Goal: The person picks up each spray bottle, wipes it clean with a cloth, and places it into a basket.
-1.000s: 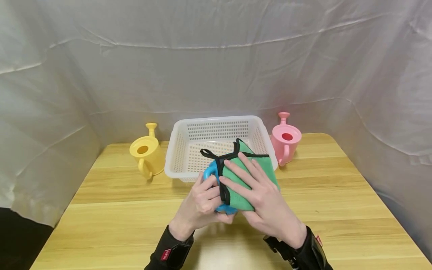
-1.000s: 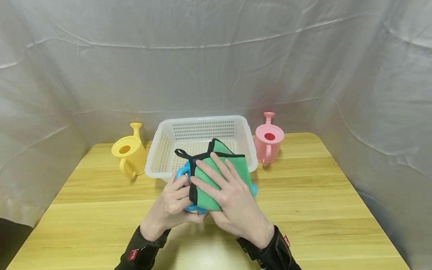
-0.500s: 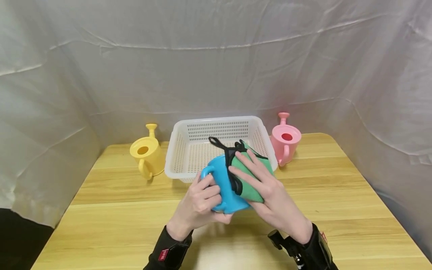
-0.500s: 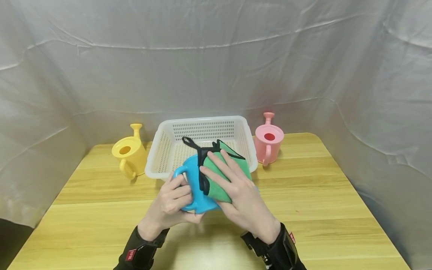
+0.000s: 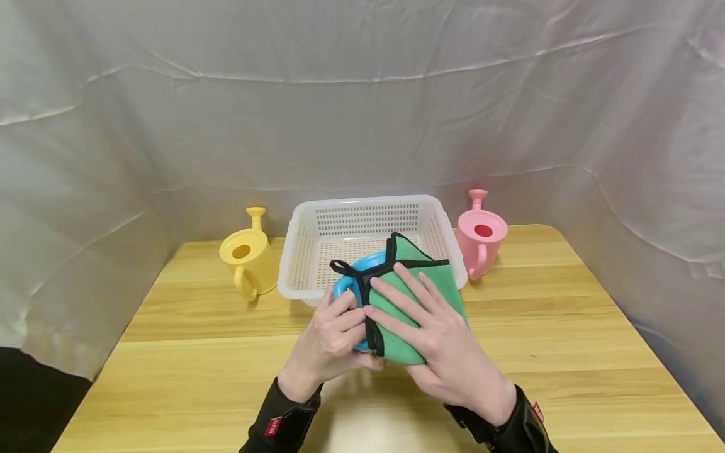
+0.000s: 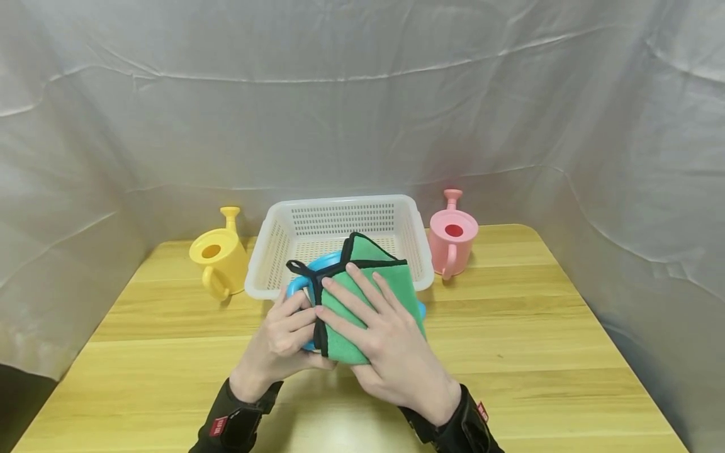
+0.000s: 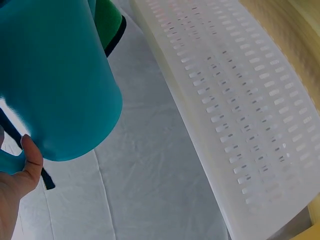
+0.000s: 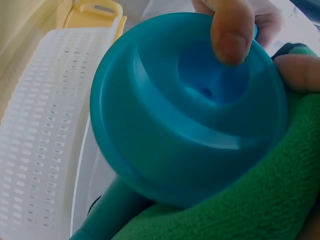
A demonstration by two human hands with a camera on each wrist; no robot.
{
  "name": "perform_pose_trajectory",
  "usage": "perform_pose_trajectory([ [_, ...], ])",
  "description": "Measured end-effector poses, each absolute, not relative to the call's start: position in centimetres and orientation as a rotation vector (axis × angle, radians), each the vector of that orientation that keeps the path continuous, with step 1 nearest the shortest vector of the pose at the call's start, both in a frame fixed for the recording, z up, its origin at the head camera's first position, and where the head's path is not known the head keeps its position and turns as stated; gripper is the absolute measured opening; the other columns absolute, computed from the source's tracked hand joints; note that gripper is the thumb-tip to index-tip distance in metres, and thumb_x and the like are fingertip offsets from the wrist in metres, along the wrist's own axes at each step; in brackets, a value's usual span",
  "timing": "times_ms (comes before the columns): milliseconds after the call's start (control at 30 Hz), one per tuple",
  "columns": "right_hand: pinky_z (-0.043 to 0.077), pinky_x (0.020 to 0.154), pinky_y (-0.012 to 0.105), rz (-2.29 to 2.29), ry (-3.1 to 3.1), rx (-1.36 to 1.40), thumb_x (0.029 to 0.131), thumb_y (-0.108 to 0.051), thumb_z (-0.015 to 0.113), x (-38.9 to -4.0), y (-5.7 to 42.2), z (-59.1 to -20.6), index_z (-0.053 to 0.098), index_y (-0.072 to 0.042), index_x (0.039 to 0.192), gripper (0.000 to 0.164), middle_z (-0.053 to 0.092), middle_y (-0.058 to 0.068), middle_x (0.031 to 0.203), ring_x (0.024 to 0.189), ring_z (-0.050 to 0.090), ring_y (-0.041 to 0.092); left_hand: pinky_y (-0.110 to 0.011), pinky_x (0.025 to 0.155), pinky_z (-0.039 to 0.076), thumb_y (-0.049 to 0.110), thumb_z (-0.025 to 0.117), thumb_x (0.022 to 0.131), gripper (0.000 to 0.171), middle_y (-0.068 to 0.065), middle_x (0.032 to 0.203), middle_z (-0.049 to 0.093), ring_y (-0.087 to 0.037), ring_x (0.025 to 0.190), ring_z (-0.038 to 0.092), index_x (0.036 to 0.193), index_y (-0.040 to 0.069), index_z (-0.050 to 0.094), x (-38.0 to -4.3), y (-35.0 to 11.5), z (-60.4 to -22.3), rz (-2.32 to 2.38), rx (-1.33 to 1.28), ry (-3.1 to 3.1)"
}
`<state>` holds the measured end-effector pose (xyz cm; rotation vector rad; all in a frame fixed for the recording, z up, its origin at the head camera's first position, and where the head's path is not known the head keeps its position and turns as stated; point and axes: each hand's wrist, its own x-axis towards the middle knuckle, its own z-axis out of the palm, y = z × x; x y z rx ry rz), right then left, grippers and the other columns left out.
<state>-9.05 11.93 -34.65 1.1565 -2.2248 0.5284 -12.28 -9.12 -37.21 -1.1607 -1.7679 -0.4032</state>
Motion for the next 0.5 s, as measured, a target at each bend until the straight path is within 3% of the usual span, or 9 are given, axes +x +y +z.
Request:
perform_pose_trajectory([
  [100,0.019,0.126,0.052,0.610,-2.241,1.103,0.072,-0.003,0.048,-9.4,12.0,-34.7,0.058,-0.017,0.141,0.071,0.045,0.008,0.157,0.153,0.028,0.037,-0.035,0.073,0.047,0.034,0.070,0.083,0.030,0.007,0.064,0.054,-0.014,0.072,0.049,0.067,0.013,0.058,-12.3,-8.7,-37.1,-0.390,-1.166,-1.745],
  [233,0.025,0.121,0.059,0.834,-2.311,1.059,0.081,-0.001,0.053,-9.9,12.6,-34.8,0.055,-0.020,0.144,0.065,0.040,0.005,0.161,0.155,0.023,0.035,-0.035,0.073,0.048,0.032,0.061,0.085,0.039,0.007,0.059,0.041,-0.014,0.069,0.048,0.056,0.016,0.042,-12.4,-8.8,-37.1,-0.387,-1.168,-1.740],
  [400,0.019,0.127,0.046,0.877,-2.254,1.215,0.083,0.001,0.054,-10.2,13.3,-34.6,0.056,-0.018,0.143,0.064,0.039,0.007,0.161,0.155,0.023,0.035,-0.033,0.073,0.045,0.033,0.058,0.087,0.041,0.006,0.057,0.039,-0.015,0.069,0.047,0.055,0.016,0.040,-12.5,-9.5,-36.9,-0.437,-1.133,-1.733],
  [500,0.014,0.128,0.044,0.819,-2.166,1.349,0.082,0.001,0.052,-10.1,13.4,-34.3,0.058,-0.016,0.141,0.062,0.042,0.011,0.159,0.154,0.024,0.039,-0.030,0.070,0.039,0.033,0.057,0.089,0.043,0.006,0.056,0.038,-0.014,0.068,0.044,0.054,0.015,0.041,-12.6,-9.8,-36.8,-0.470,-1.113,-1.737],
])
